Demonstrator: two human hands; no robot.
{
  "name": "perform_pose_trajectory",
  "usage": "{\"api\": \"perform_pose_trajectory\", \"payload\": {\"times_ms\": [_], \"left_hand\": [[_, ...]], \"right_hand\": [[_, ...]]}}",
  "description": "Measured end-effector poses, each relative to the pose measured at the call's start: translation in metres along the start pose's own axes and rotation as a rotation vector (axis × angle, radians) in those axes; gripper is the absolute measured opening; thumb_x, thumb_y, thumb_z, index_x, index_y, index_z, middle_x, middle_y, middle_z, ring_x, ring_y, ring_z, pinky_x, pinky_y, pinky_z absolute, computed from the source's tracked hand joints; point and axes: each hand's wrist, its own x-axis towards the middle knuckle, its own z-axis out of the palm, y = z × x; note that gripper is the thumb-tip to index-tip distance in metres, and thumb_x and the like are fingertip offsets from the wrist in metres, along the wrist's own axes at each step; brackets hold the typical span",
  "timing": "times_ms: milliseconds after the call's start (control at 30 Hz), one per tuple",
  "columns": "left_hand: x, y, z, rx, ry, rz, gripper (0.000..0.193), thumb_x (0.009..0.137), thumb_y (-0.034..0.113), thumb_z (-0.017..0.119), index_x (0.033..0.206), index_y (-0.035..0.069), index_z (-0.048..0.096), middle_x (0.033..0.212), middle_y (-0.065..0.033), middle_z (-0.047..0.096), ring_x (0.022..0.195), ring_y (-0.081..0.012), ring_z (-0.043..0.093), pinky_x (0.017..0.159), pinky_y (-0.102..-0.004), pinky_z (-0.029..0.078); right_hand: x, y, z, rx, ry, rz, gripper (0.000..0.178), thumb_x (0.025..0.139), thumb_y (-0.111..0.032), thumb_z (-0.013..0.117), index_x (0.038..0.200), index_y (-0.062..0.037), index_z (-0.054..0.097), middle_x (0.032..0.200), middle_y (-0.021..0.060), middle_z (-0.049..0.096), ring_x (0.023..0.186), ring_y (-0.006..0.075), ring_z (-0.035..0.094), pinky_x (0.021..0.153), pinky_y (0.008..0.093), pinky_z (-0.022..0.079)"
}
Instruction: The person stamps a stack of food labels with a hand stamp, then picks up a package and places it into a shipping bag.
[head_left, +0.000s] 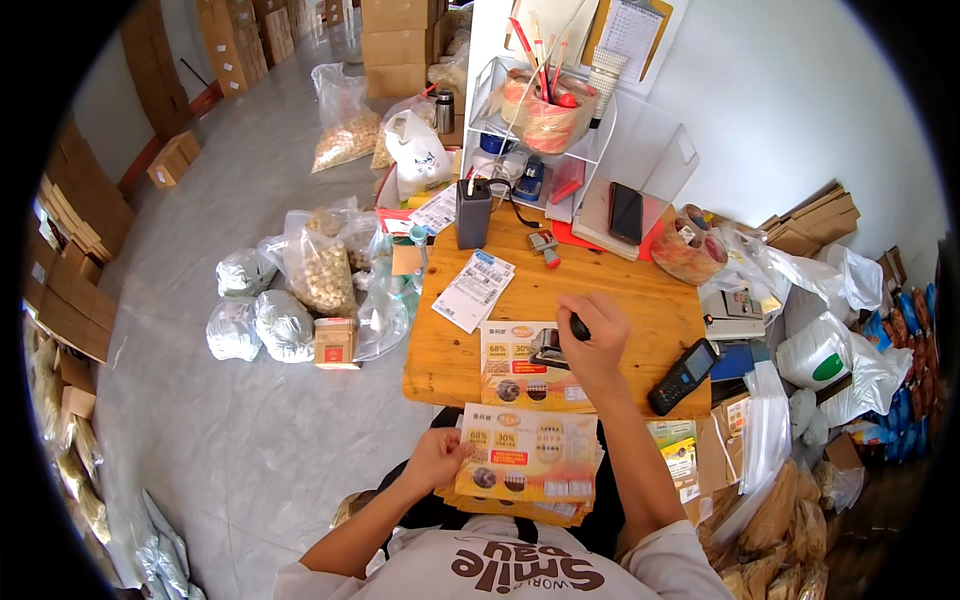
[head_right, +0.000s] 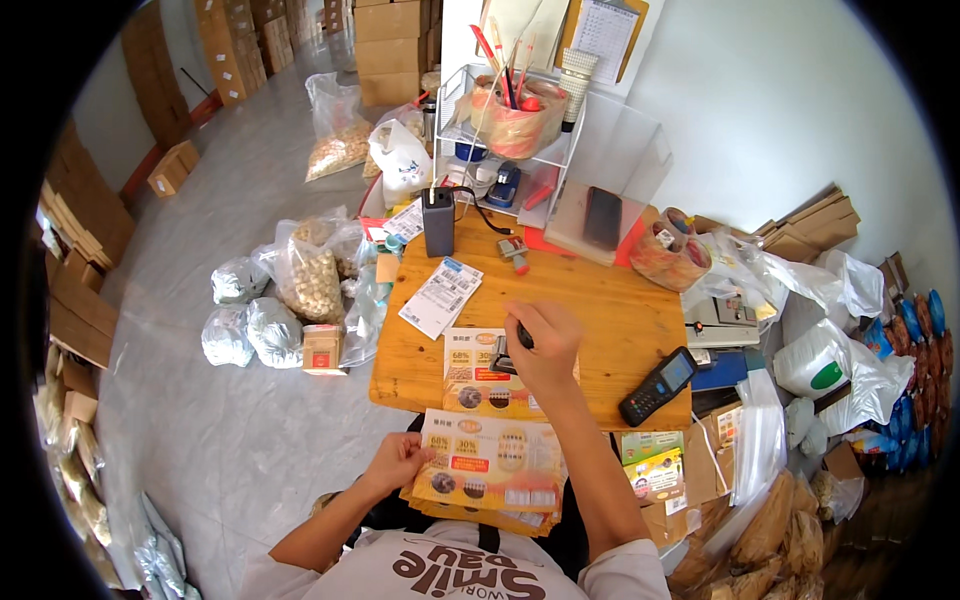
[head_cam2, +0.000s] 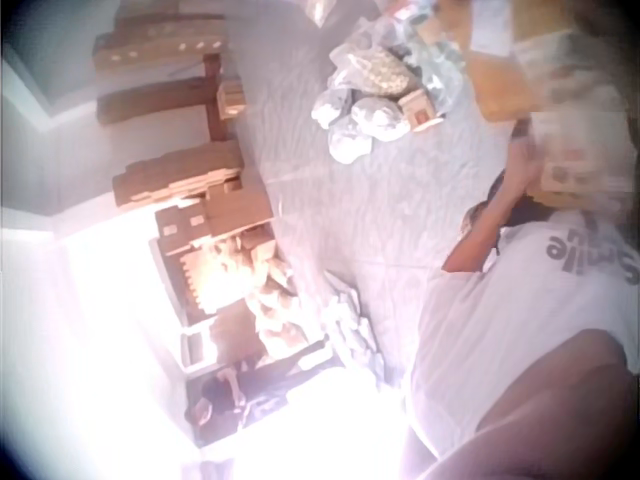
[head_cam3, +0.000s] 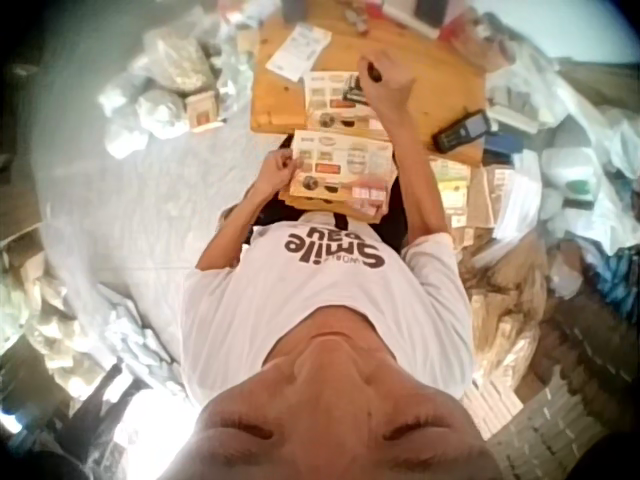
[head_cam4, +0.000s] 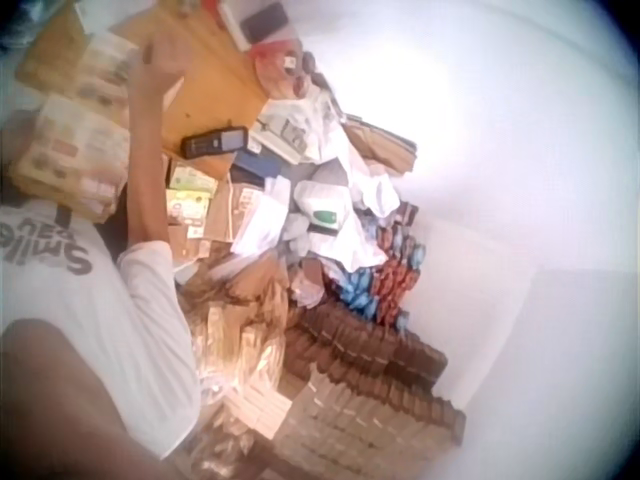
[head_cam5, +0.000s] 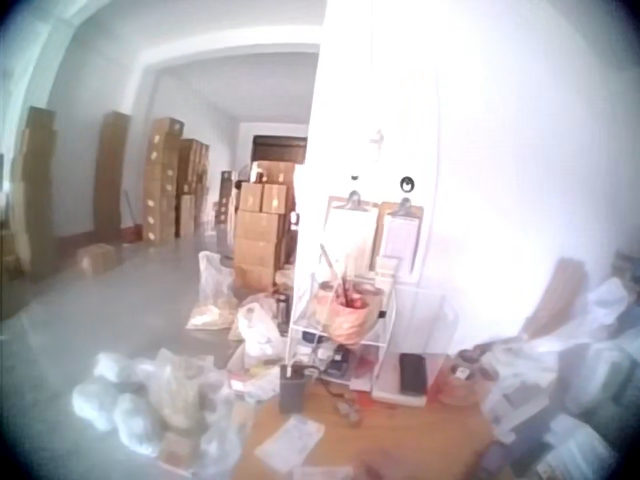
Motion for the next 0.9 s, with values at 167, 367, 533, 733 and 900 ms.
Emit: {"api": "perform_pose_trajectory", "payload": {"times_ms": [167, 367, 533, 733, 900], "left_hand": [[-0.013, -0.016, 0.011, 0.458, 0.057, 0.18, 0.022, 0.086, 0.016, 0.059, 0.086, -0.006, 0.056, 0.079, -0.0197, 0.065, 0.071, -0.0291, 0.065, 0.063, -0.0421, 0.05], [-0.008, 0.049, -0.003, 0.997, 0.264, 0.274, 0.036, 0.082, 0.038, 0.064, 0.072, 0.004, 0.062, 0.062, -0.0138, 0.062, 0.063, -0.034, 0.062, 0.055, -0.0434, 0.047], [0.059, 0.093, -0.005, 0.799, 0.41, 0.324, 0.04, 0.079, 0.042, 0.068, 0.069, 0.003, 0.066, 0.063, -0.0141, 0.063, 0.06, -0.031, 0.062, 0.054, -0.0403, 0.048], [0.103, 0.069, -0.016, 0.732, 0.389, 0.249, 0.039, 0.073, 0.036, 0.075, 0.066, 0.0, 0.064, 0.059, -0.0138, 0.062, 0.054, -0.0257, 0.061, 0.051, -0.0363, 0.047], [0.103, 0.059, -0.022, 0.522, 0.351, 0.324, 0.026, 0.074, 0.022, 0.072, 0.067, 0.0, 0.062, 0.058, -0.0144, 0.059, 0.054, -0.0264, 0.06, 0.052, -0.0377, 0.045]], "right_hand": [[0.001, 0.01, 0.025, 0.046, -0.061, -0.04, 0.017, 0.066, 0.006, 0.066, 0.08, -0.0038, 0.065, 0.067, 0.0091, 0.058, 0.06, 0.0254, 0.056, 0.053, 0.0345, 0.044], [-0.01, 0.017, 0.035, 0.058, -0.079, -0.014, 0.018, 0.067, 0.01, 0.064, 0.08, -0.0017, 0.066, 0.064, 0.0111, 0.053, 0.058, 0.0262, 0.055, 0.051, 0.0327, 0.042], [-0.029, 0.026, 0.043, 0.085, -0.054, 0.033, 0.018, 0.068, 0.011, 0.063, 0.082, -0.0019, 0.066, 0.064, 0.0112, 0.053, 0.059, 0.0258, 0.056, 0.052, 0.0321, 0.043], [0.016, -0.016, -0.002, 0.123, 0.041, 0.091, 0.018, 0.07, 0.009, 0.063, 0.084, -0.0023, 0.067, 0.069, 0.0107, 0.059, 0.06, 0.0226, 0.058, 0.054, 0.0293, 0.044], [0.025, -0.049, -0.053, 0.074, 0.15, 0.073, 0.02, 0.069, 0.012, 0.062, 0.084, -0.0005, 0.067, 0.072, 0.0112, 0.062, 0.062, 0.0205, 0.061, 0.055, 0.0277, 0.045]]}}
